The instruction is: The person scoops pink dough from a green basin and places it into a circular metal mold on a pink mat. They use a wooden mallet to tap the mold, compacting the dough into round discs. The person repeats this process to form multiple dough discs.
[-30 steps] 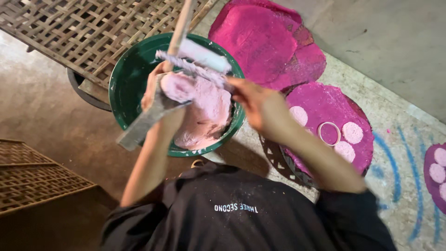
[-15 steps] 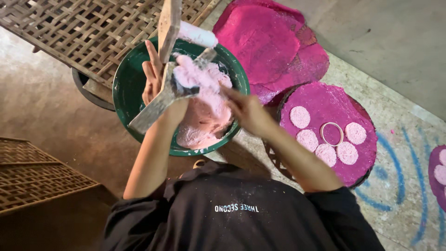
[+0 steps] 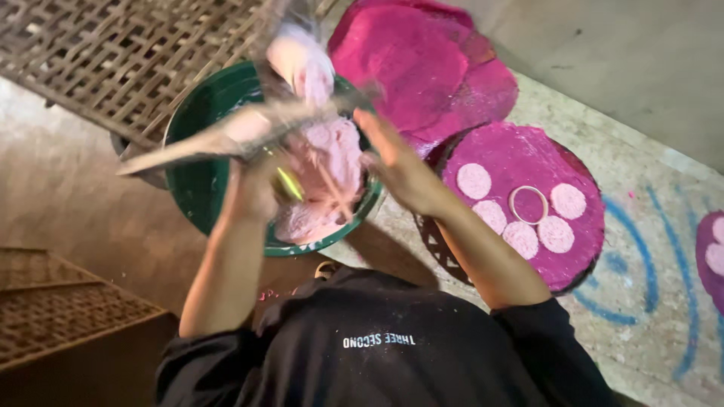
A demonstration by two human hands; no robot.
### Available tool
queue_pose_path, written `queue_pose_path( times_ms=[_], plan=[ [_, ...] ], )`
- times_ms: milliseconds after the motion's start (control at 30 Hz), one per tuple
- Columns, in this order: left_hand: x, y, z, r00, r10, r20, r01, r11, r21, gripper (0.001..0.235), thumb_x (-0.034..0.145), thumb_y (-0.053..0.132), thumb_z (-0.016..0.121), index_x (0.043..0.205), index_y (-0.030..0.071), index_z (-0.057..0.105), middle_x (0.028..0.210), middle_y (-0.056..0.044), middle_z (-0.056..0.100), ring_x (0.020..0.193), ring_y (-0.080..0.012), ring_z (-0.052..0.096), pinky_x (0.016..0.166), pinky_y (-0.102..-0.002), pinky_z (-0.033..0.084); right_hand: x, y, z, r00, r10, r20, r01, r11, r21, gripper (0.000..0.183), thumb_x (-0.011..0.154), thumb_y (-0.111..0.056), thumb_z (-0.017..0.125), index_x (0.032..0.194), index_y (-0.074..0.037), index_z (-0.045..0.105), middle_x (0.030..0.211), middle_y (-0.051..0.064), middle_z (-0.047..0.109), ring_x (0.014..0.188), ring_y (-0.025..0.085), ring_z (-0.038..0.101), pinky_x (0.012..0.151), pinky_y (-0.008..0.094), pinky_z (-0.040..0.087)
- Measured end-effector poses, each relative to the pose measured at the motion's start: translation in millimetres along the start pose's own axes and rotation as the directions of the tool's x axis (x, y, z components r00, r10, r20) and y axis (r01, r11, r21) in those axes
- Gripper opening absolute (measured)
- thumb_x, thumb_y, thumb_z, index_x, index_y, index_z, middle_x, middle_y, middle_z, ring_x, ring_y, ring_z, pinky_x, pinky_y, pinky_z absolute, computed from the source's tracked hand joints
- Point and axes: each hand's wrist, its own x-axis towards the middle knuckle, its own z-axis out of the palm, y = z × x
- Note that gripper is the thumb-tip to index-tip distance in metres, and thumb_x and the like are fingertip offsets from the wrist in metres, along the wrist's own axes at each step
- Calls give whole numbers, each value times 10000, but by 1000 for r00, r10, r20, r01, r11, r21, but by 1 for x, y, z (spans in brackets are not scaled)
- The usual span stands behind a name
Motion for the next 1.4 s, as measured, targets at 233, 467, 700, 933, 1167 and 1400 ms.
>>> queue_pose_path(
  times_ms=[233,467,700,933,1167,1400],
  plan=[
    [-42,-46,123,771,-341,538,319,938,138,329,811,29,713,1127,-60,689,1012,-119,705,939,-219,683,844,-326,579,-69,-51,-71,902,81,-425,398,228,888,815,1069,-448,624,1639,-68,183,1595,207,374,1334,379,584,957,505,593],
    [-47,-40,173,713,-444,543,-210,604,769,378,752,218,803,1063,35,695,917,-65,740,815,-186,697,697,-347,568,-180,-82,-155,934,-323,-152,325,946,-10,675,1013,-356,631,1576,-128,336,1406,254,564,1280,430,619,967,449,604],
    [-69,-125,224,593,-411,692,-432,562,705,383,837,234,749,1180,73,689,1087,-98,720,983,-250,694,813,-409,551,-243,-60,-124,912,-296,-283,298,954,-37,644,1032,-211,534,1628,-231,290,1476,290,552,1391,489,592,1086,463,601],
    [-21,-183,272,445,-394,804,-99,871,481,568,881,278,808,1362,106,560,1314,-103,597,1218,-260,609,1015,-441,507,-305,-19,-169,945,258,-202,-180,924,338,906,999,-597,602,1583,1,252,1548,299,360,1468,406,352,1232,517,269],
    [55,-185,309,248,39,968,184,979,-86,965,920,376,909,1646,195,299,1637,-75,336,1535,-274,412,1270,-498,382,-377,48,-219,834,300,462,-532,223,816,987,911,-825,464,1456,-3,497,1203,175,654,1105,274,651,1031,458,496],
    [44,-284,321,692,-31,721,631,512,-583,736,885,539,664,1479,148,474,1206,-47,599,1169,-214,581,1175,-423,402,-384,72,-214,638,417,647,-703,-27,711,874,943,-742,380,1412,-13,494,1093,172,697,1032,289,687,934,444,557]
  ],
)
